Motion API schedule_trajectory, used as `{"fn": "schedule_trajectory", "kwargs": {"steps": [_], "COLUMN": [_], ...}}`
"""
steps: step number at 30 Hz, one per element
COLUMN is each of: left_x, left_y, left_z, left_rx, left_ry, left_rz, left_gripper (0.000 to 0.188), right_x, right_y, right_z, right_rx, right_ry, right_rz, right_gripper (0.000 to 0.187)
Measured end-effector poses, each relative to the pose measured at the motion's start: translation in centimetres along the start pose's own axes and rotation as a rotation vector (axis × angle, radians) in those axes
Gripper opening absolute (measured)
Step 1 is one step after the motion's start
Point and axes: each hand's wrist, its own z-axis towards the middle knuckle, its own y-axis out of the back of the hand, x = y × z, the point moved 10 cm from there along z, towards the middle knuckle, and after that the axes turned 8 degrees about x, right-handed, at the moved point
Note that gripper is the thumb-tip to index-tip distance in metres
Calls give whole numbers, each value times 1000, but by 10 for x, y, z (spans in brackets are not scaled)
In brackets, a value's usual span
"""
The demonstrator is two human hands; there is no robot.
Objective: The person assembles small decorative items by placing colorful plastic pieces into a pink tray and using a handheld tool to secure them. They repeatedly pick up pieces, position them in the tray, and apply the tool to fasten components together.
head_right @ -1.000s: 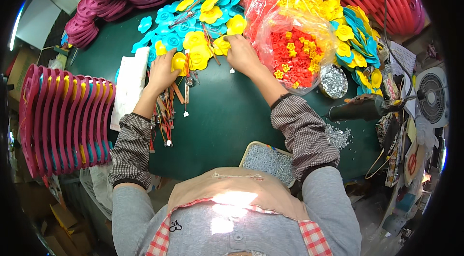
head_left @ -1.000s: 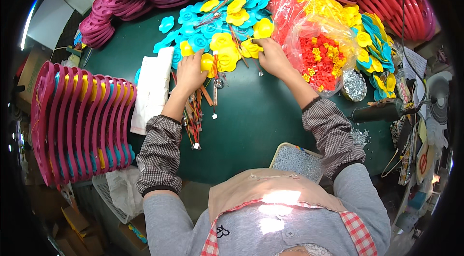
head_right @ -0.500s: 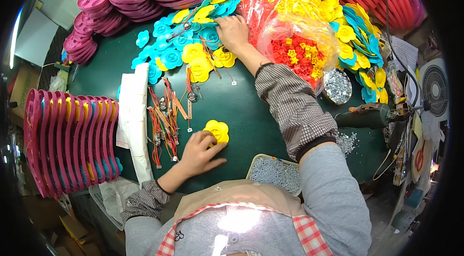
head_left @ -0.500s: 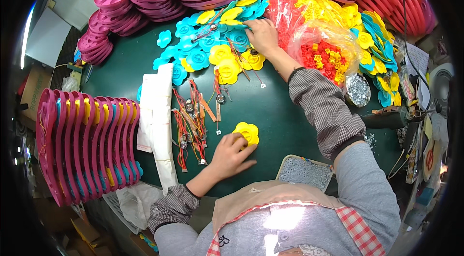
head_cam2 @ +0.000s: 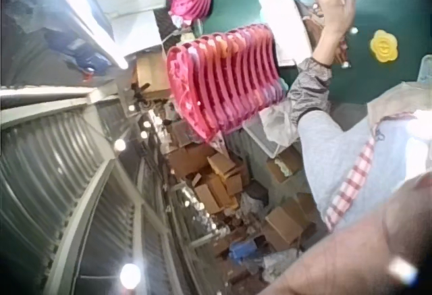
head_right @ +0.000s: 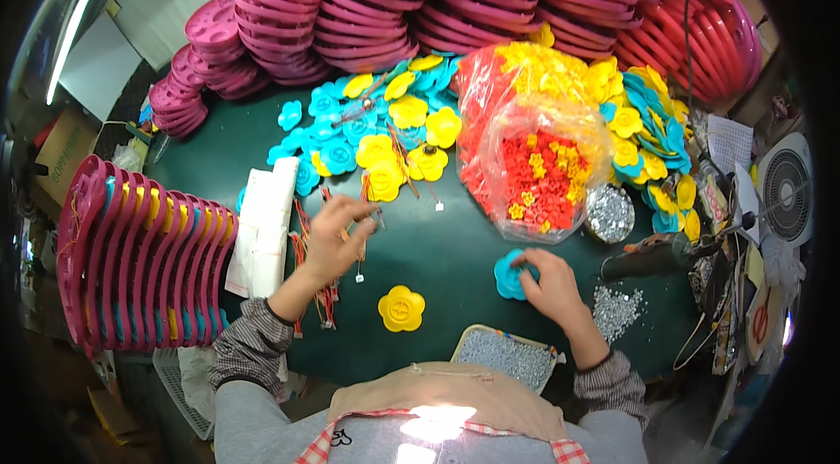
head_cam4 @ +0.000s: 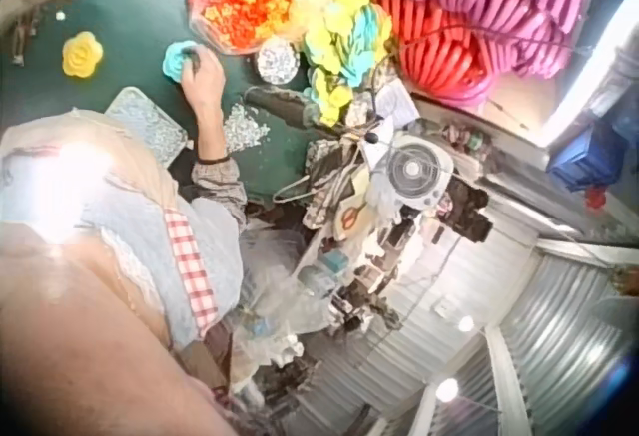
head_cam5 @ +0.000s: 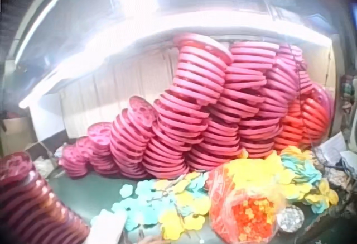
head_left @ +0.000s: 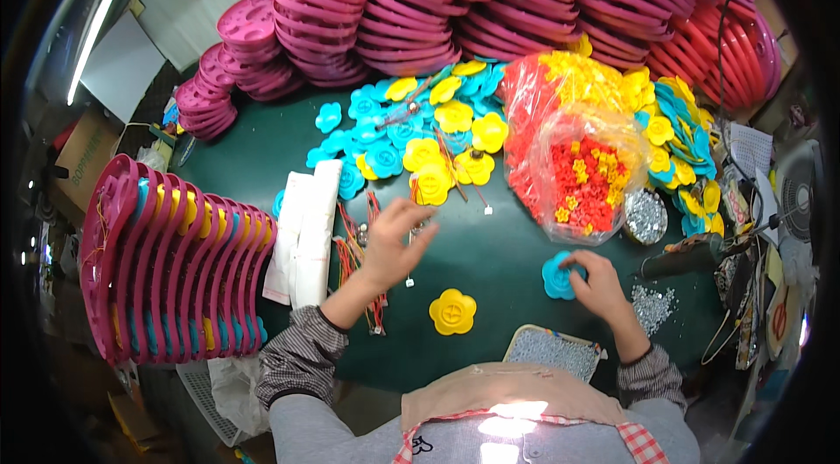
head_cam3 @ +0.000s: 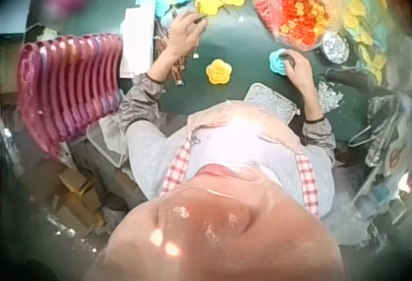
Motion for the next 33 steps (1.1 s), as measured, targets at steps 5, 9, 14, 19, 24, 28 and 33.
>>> {"fn": "schedule_trajectory", "kwargs": {"steps": [5, 9, 14, 19, 24, 28, 33], "left_x": [91, 211, 314, 311, 275, 250, 211], "left_y": [61, 167, 253, 222, 195, 196, 167], "left_z": [88, 172, 220, 263, 261, 221, 145], "left_rx": [-217, -631, -906, -957, -973, -999, -1046], "left_ry": [145, 273, 687, 659, 565, 466, 324], "left_rz": [-12, -147, -319, -605, -795, -874, -1026], "left_gripper": [37, 67, 105, 116, 104, 94, 87], "right_x": [-7, -14, -20, -16, -15, -16, -15], "right_y": [2, -3, -15, -11, -6, -9, -5], "right_z": [-27, -27, -20, -26, -29, -26, -22], "right_rx": [-44, -86, -132, -201, -227, -233, -251], "right_ry": [-3, -47, -54, -100, -111, -78, -27], "right_rz": [-224, -249, -217, -293, -317, -305, -217], "right_gripper": [23, 42, 45, 42, 41, 44, 52]}}
